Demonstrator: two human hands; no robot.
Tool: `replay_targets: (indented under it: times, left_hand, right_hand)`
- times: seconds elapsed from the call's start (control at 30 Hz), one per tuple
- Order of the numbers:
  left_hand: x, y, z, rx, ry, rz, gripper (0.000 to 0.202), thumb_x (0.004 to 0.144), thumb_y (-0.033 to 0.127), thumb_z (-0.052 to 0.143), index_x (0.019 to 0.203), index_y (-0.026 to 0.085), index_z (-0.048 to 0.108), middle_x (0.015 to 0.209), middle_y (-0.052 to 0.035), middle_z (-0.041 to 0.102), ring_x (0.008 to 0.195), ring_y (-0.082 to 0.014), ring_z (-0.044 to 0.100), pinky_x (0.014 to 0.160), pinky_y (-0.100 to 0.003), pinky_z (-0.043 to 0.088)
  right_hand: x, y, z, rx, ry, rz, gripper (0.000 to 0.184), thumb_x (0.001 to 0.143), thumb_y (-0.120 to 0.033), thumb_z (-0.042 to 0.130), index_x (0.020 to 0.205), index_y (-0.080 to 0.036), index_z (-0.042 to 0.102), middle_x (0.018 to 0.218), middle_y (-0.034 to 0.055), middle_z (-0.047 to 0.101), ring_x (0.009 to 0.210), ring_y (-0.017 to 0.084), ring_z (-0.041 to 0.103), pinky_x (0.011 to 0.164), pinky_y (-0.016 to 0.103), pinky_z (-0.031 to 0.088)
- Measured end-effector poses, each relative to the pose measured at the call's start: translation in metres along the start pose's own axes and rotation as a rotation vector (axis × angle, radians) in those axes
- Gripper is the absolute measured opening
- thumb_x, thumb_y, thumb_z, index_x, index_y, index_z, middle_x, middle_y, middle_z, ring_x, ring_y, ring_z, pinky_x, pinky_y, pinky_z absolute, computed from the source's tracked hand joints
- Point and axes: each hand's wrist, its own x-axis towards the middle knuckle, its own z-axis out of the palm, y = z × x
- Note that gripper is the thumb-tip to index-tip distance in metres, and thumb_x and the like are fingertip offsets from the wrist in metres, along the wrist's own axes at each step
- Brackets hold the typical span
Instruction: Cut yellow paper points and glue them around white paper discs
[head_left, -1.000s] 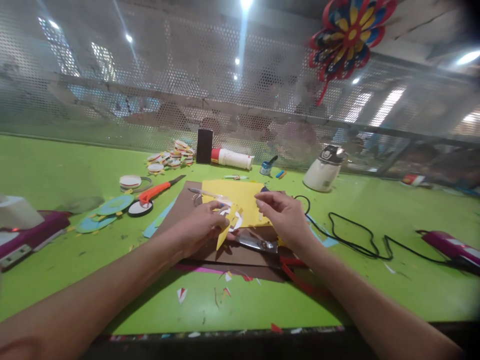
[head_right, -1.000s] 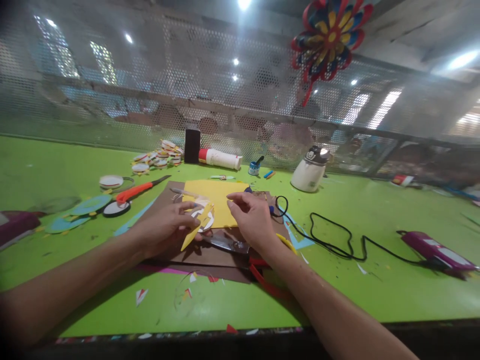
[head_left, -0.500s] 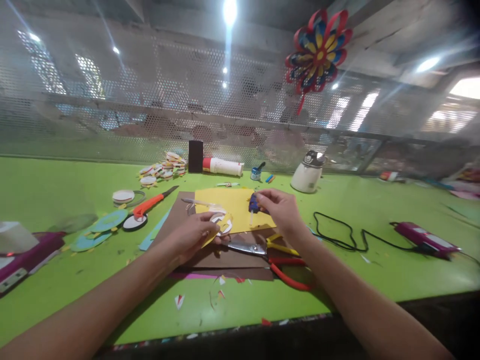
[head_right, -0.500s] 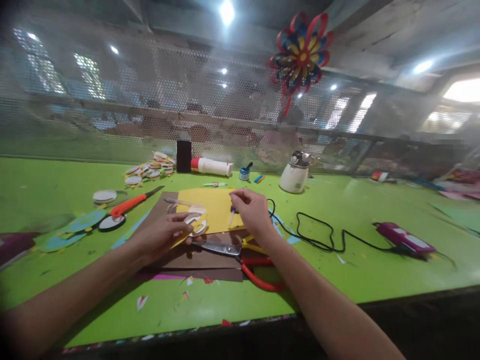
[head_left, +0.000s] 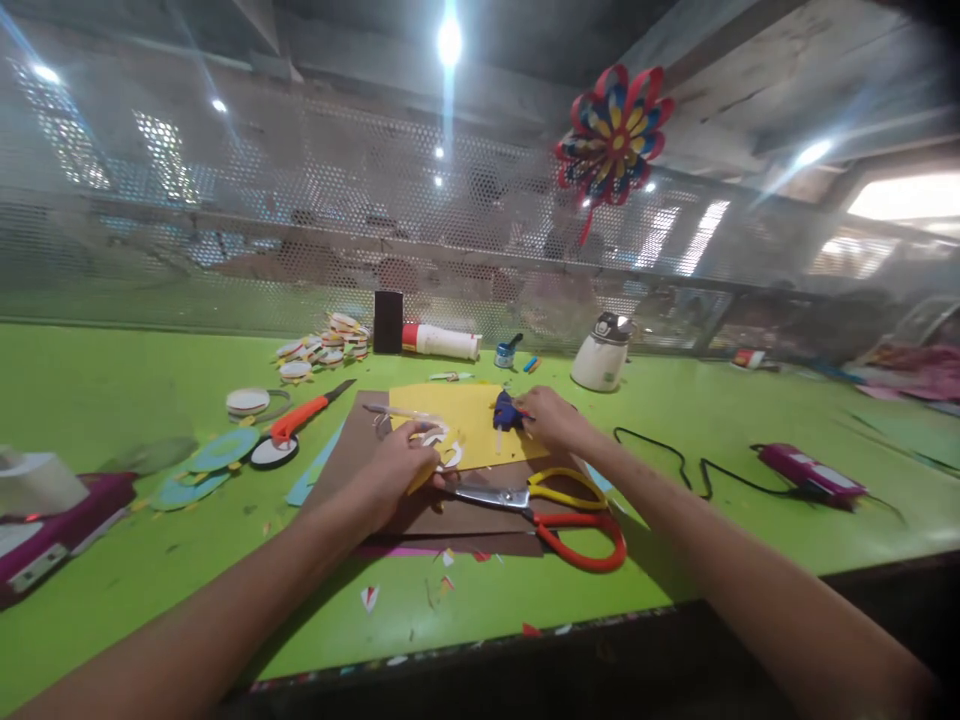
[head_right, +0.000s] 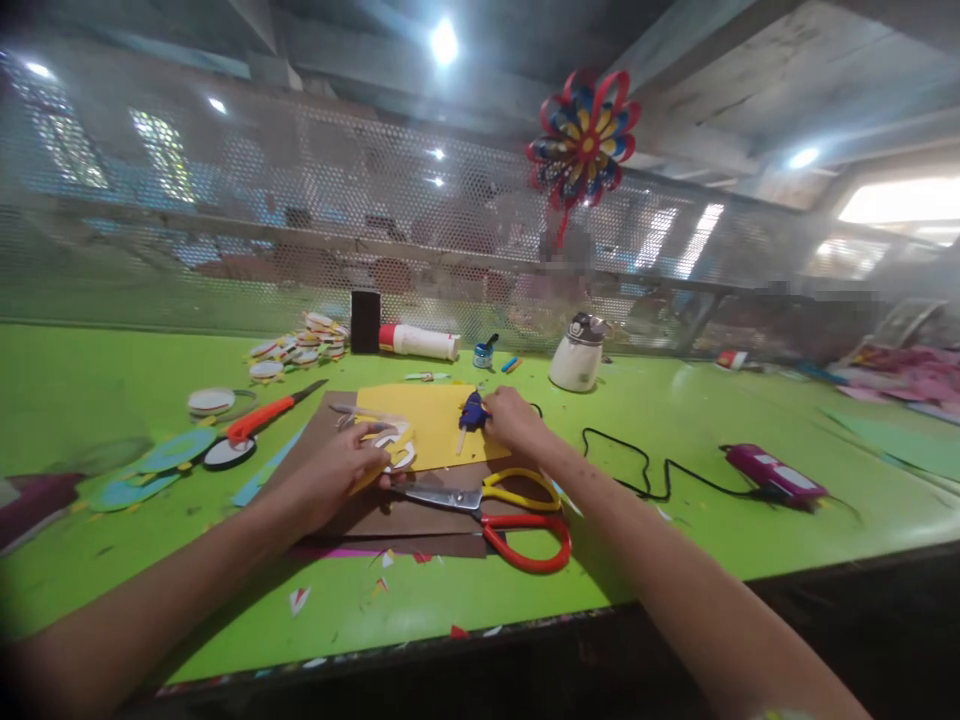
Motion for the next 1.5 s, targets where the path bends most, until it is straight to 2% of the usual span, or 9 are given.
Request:
replay_targets:
  times: [0.1, 0.17, 0.3, 0.47, 0.63, 0.93, 1.2, 1.33, 1.5]
  left_hand:
    - [0.002, -0.001, 0.0, 0.039, 0.067, 0.007, 0.05, 0.064, 0.006, 0.055, 0.113, 0.013, 0.046, 0.059, 0.001, 0.058, 0.046, -0.0152, 0.056, 0.045, -0.031, 0.052]
    - [0.005, -0.004, -0.001, 0.078, 0.099, 0.018, 0.045, 0.066, 0.005, 0.054, 0.11, 0.014, 0.047, 0.061, 0.0018, 0.057, 0.045, -0.0145, 0.057, 0.043, -0.029, 0.051]
    - [0.009, -0.008, -0.003, 0.189, 0.141, 0.077, 0.037, 0.07, 0.004, 0.052, 0.104, 0.017, 0.048, 0.065, 0.0024, 0.056, 0.047, -0.0137, 0.061, 0.041, -0.023, 0.049]
    - [0.013, -0.014, -0.004, 0.219, 0.145, 0.116, 0.035, 0.073, 0.007, 0.052, 0.105, 0.02, 0.045, 0.075, 0.0005, 0.058, 0.051, -0.0157, 0.065, 0.04, -0.024, 0.05]
    - [0.016, -0.021, -0.006, 0.141, 0.109, 0.16, 0.032, 0.075, 0.01, 0.052, 0.104, 0.022, 0.043, 0.083, -0.0005, 0.058, 0.053, -0.0163, 0.066, 0.043, -0.028, 0.053]
    - [0.002, 0.004, 0.003, 0.242, 0.247, 0.089, 0.031, 0.077, 0.004, 0.051, 0.105, 0.016, 0.05, 0.077, -0.0014, 0.059, 0.052, -0.014, 0.066, 0.04, -0.016, 0.042]
    - [0.002, 0.002, 0.005, 0.203, 0.244, 0.074, 0.03, 0.077, 0.005, 0.05, 0.105, 0.015, 0.049, 0.082, -0.0048, 0.063, 0.057, -0.0162, 0.068, 0.045, -0.019, 0.047]
    - [0.007, -0.002, 0.004, 0.125, 0.242, 0.073, 0.029, 0.076, 0.005, 0.05, 0.103, 0.017, 0.047, 0.086, -0.004, 0.062, 0.055, -0.0146, 0.067, 0.052, -0.024, 0.051]
    - [0.015, -0.014, -0.002, -0.018, 0.201, 0.077, 0.034, 0.07, 0.004, 0.056, 0.1, 0.017, 0.049, 0.079, -0.003, 0.063, 0.055, -0.0133, 0.065, 0.054, -0.023, 0.051]
  right_hand:
    - [0.001, 0.002, 0.015, -0.049, -0.057, -0.027, 0.022, 0.09, -0.031, 0.058, 0.104, -0.014, 0.062, 0.107, 0.0068, 0.064, 0.097, 0.02, 0.061, 0.085, 0.041, 0.049]
    - [0.002, 0.003, 0.02, -0.059, -0.066, -0.039, 0.021, 0.087, -0.022, 0.059, 0.106, -0.013, 0.062, 0.107, 0.0082, 0.065, 0.099, 0.021, 0.06, 0.086, 0.039, 0.047]
    - [0.002, 0.006, 0.023, -0.063, -0.046, -0.031, 0.045, 0.074, -0.007, 0.057, 0.12, -0.011, 0.057, 0.116, 0.0154, 0.064, 0.106, 0.026, 0.058, 0.088, 0.032, 0.043]
    - [0.002, 0.009, 0.028, -0.069, -0.029, -0.012, 0.06, 0.07, -0.009, 0.055, 0.129, -0.011, 0.051, 0.121, 0.017, 0.061, 0.106, 0.03, 0.056, 0.087, 0.034, 0.041]
    - [0.001, 0.011, 0.032, -0.078, 0.006, -0.033, 0.058, 0.07, -0.009, 0.054, 0.128, -0.008, 0.053, 0.123, 0.0171, 0.059, 0.109, 0.031, 0.051, 0.094, 0.037, 0.038]
    - [-0.001, 0.008, 0.033, -0.007, 0.085, -0.008, 0.061, 0.07, -0.009, 0.053, 0.131, -0.014, 0.051, 0.106, 0.0155, 0.059, 0.099, 0.03, 0.056, 0.085, 0.038, 0.044]
    - [0.008, 0.015, 0.031, 0.215, 0.256, 0.114, 0.053, 0.073, -0.02, 0.056, 0.126, -0.01, 0.056, 0.113, 0.0161, 0.065, 0.098, 0.029, 0.061, 0.086, 0.038, 0.047]
    - [0.014, 0.024, 0.025, 0.341, 0.317, 0.157, 0.038, 0.08, -0.029, 0.052, 0.109, -0.01, 0.067, 0.096, 0.0123, 0.073, 0.084, 0.027, 0.065, 0.074, 0.036, 0.05]
    - [0.014, 0.03, 0.025, 0.458, 0.295, 0.117, 0.036, 0.083, -0.04, 0.051, 0.09, -0.012, 0.073, 0.081, 0.0082, 0.075, 0.074, 0.025, 0.067, 0.062, 0.031, 0.05]
